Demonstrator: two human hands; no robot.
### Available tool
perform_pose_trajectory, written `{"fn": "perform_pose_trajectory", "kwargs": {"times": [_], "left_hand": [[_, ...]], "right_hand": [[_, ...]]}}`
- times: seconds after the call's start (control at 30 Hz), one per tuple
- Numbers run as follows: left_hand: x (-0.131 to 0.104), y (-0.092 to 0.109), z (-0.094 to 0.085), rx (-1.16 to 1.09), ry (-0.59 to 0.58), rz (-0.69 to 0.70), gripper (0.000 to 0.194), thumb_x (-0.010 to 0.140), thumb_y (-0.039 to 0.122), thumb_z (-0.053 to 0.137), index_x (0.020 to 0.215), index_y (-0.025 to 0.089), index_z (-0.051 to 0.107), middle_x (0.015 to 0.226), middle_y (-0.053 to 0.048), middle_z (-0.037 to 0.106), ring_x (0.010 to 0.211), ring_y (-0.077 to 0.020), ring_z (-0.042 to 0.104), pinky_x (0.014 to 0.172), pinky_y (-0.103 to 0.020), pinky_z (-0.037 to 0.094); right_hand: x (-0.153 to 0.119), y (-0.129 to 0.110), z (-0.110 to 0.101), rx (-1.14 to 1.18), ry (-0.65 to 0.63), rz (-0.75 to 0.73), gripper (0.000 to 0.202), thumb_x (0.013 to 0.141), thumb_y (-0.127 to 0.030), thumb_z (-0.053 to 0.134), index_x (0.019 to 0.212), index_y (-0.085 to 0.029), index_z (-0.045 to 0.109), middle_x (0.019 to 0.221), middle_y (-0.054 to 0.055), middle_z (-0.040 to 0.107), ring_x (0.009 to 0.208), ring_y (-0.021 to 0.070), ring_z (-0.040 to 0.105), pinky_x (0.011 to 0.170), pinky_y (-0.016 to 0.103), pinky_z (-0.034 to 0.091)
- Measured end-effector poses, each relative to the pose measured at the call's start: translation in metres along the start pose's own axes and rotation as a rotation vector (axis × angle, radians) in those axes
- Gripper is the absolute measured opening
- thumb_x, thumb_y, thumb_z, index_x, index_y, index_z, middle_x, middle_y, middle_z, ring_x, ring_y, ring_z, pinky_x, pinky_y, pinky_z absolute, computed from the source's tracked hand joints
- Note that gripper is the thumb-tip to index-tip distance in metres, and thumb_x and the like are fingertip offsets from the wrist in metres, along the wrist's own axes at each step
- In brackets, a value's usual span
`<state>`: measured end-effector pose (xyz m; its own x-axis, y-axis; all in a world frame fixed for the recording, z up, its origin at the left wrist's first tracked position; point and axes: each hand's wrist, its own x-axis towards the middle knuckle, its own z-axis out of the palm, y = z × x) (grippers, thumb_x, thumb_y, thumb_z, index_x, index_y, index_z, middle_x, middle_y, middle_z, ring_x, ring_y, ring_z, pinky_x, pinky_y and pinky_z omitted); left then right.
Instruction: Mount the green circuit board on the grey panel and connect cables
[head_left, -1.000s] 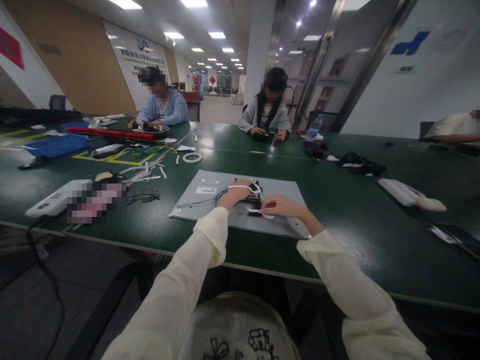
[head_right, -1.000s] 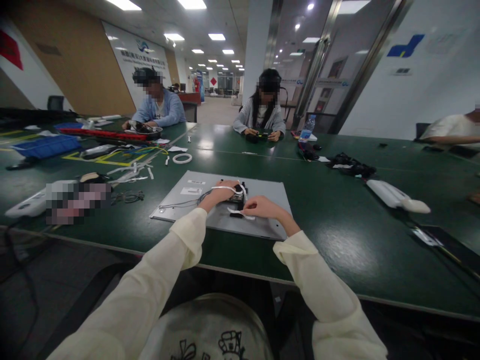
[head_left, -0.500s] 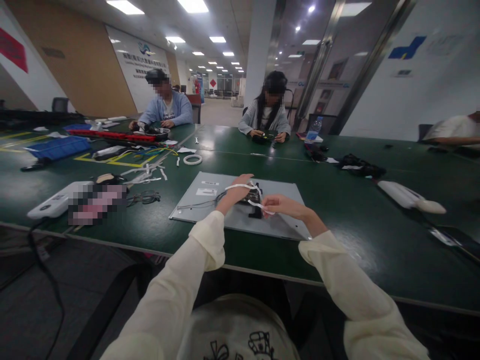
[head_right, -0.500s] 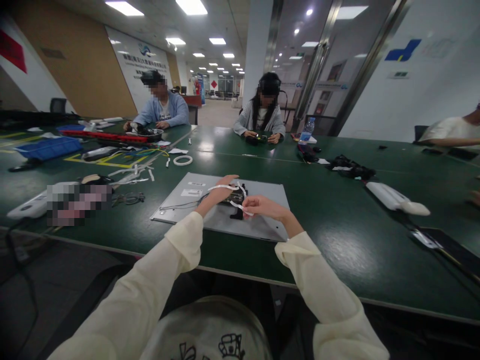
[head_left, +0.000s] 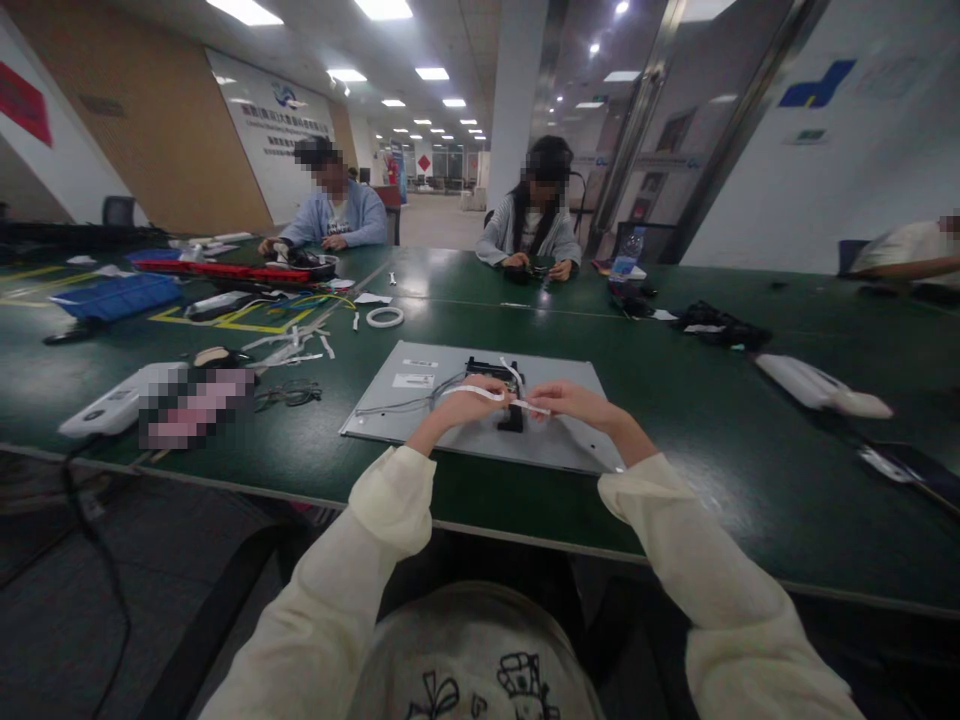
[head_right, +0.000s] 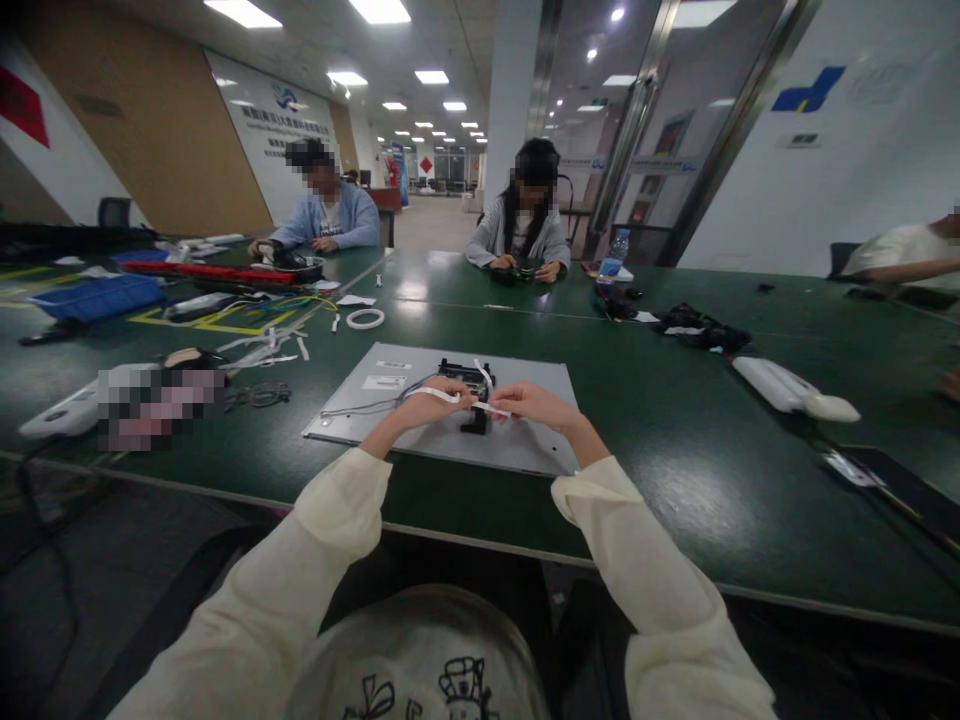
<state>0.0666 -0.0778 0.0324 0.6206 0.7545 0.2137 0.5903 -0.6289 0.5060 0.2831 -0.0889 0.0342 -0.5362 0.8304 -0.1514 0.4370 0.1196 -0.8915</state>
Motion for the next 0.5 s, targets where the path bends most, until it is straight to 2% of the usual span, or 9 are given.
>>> {"fn": "perform_pose_trajectory", "kwargs": {"times": [0.13, 0.27, 0.4, 0.5], "left_hand": [[0.001, -0.004, 0.004, 0.02, 0.054, -0.059, 0.03, 0.083, 0.036, 0.045, 0.071, 0.015, 0.062, 0.062, 0.001, 0.057, 0.061, -0.0103, 0.048, 0.056, -0.02, 0.034], [0.001, -0.006, 0.011, 0.072, 0.071, -0.078, 0.028, 0.083, 0.034, 0.045, 0.078, 0.014, 0.064, 0.072, -0.003, 0.063, 0.067, -0.0123, 0.052, 0.061, -0.021, 0.036], [0.0, -0.006, 0.016, 0.11, 0.041, -0.123, 0.029, 0.084, 0.033, 0.045, 0.078, 0.014, 0.066, 0.072, -0.003, 0.064, 0.068, -0.0131, 0.054, 0.064, -0.021, 0.039], [0.0, -0.003, 0.018, 0.131, 0.004, -0.157, 0.031, 0.084, 0.035, 0.044, 0.076, 0.014, 0.066, 0.07, -0.004, 0.065, 0.067, -0.0137, 0.056, 0.064, -0.022, 0.04]], "right_hand": [[0.005, 0.004, 0.002, -0.051, 0.051, 0.024, 0.037, 0.076, -0.047, 0.057, 0.084, -0.012, 0.063, 0.074, 0.003, 0.061, 0.064, 0.0108, 0.051, 0.056, 0.022, 0.037], [0.005, 0.008, 0.002, -0.036, 0.064, 0.05, 0.036, 0.073, -0.043, 0.06, 0.091, -0.013, 0.064, 0.076, 0.004, 0.062, 0.066, 0.0108, 0.052, 0.057, 0.022, 0.037], [0.004, 0.009, 0.0, -0.078, 0.074, 0.094, 0.033, 0.073, -0.041, 0.058, 0.086, -0.012, 0.065, 0.07, 0.003, 0.06, 0.061, 0.0099, 0.05, 0.056, 0.021, 0.037], [0.005, 0.01, 0.001, -0.228, 0.112, 0.106, 0.031, 0.076, -0.04, 0.054, 0.076, -0.011, 0.064, 0.06, 0.001, 0.056, 0.054, 0.0093, 0.047, 0.054, 0.021, 0.036]]}}
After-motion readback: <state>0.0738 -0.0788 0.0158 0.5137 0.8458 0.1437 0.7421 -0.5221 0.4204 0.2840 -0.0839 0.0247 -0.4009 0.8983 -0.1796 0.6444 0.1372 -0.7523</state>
